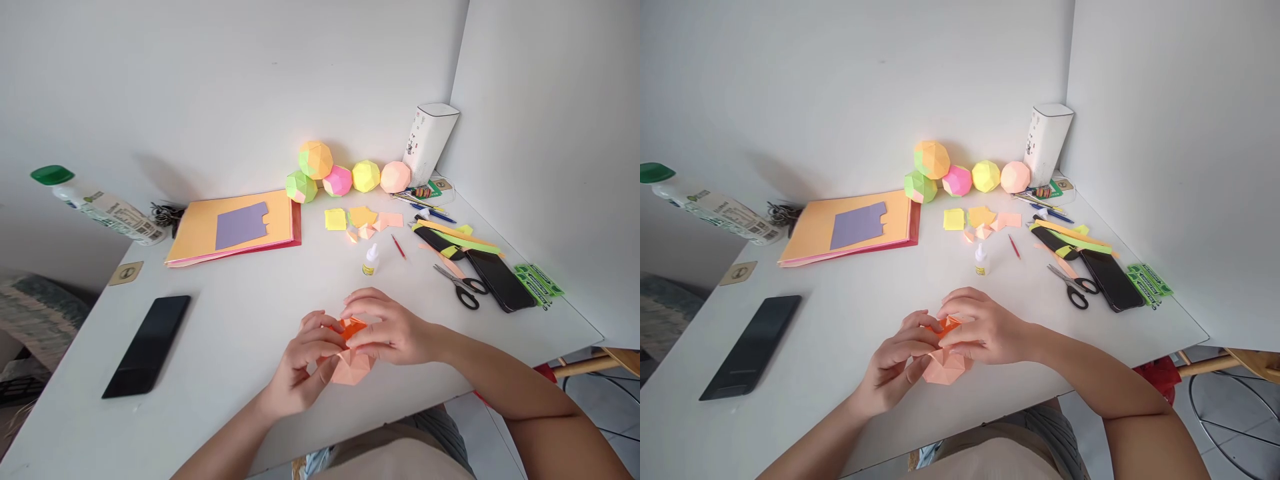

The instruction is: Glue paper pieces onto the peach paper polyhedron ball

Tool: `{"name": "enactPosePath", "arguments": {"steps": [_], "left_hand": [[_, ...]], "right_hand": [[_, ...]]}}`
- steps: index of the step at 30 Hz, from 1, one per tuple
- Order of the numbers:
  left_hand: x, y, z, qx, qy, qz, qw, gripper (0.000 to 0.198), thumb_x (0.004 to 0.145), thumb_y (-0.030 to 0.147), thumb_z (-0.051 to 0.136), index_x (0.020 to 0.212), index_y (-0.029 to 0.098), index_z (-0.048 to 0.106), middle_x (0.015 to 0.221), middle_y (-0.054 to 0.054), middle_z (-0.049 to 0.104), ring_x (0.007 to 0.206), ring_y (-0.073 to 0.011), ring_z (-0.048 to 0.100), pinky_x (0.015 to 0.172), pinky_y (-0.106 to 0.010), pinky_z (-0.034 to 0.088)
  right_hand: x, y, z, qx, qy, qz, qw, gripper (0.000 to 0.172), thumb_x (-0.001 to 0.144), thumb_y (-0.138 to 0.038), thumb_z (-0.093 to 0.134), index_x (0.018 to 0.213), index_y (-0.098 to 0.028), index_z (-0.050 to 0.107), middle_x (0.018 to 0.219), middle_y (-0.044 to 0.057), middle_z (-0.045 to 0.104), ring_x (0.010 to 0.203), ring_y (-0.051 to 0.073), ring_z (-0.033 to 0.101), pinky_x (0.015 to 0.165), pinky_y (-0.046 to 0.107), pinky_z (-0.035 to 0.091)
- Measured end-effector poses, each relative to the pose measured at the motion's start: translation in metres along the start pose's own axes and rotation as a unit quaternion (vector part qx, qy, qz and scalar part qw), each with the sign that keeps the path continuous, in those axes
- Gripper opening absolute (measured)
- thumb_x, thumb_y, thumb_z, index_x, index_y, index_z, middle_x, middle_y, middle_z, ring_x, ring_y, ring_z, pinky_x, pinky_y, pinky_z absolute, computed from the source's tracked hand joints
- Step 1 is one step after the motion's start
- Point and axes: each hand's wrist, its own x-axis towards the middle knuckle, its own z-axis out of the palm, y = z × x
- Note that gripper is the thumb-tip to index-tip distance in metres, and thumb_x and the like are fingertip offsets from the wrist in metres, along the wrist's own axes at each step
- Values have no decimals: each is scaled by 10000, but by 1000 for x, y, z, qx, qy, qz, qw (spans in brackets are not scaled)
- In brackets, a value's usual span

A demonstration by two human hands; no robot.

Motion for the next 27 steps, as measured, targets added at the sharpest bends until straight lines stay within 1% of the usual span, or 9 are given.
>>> {"name": "enactPosePath", "arguments": {"steps": [3,6,9,12,16,21,27], "left_hand": [[1,0,0,7,4,5,1000,180,920,194,535,921,281,692,828,-45,733,909,-252,616,950,-492,366],[2,0,0,19,-1,11,1000,162,920,181,524,894,257,665,823,-50,714,895,-243,617,936,-486,385],[3,0,0,35,4,32,999,160,929,171,497,867,233,631,789,-43,687,858,-222,611,925,-480,396],[3,1,1,46,7,47,998,163,931,152,479,865,222,610,777,-33,671,864,-208,602,924,-469,399],[2,1,1,57,11,55,997,167,921,128,473,856,224,594,784,-24,668,880,-201,596,935,-470,390],[3,3,2,74,15,66,995,185,908,96,461,857,222,586,775,-18,667,867,-192,604,938,-476,393],[3,5,2,94,16,70,993,181,882,81,466,839,219,575,755,-18,657,867,-196,609,930,-483,413]], "right_hand": [[1,0,0,-42,23,-34,998,95,911,-180,606,895,-202,697,1047,96,642,1151,222,512,955,384,504],[0,0,2,-72,27,-46,996,130,916,-154,587,878,-219,693,1031,73,660,1105,201,532,916,365,516],[-1,0,3,-84,40,-57,994,154,917,-136,577,853,-217,690,1027,67,662,1070,187,544,876,359,524],[1,0,4,-65,57,-62,994,167,910,-116,582,812,-200,688,1025,71,660,1052,184,546,857,352,533],[3,0,2,-30,48,-53,997,157,914,-161,601,778,-182,676,1011,85,662,1050,191,542,857,352,539],[2,1,0,-7,30,-46,998,154,926,-156,582,804,-174,673,1016,94,659,1011,183,532,861,353,527],[2,1,0,23,27,-50,998,125,928,-177,589,829,-157,663,960,100,652,992,189,524,849,355,525]]}}
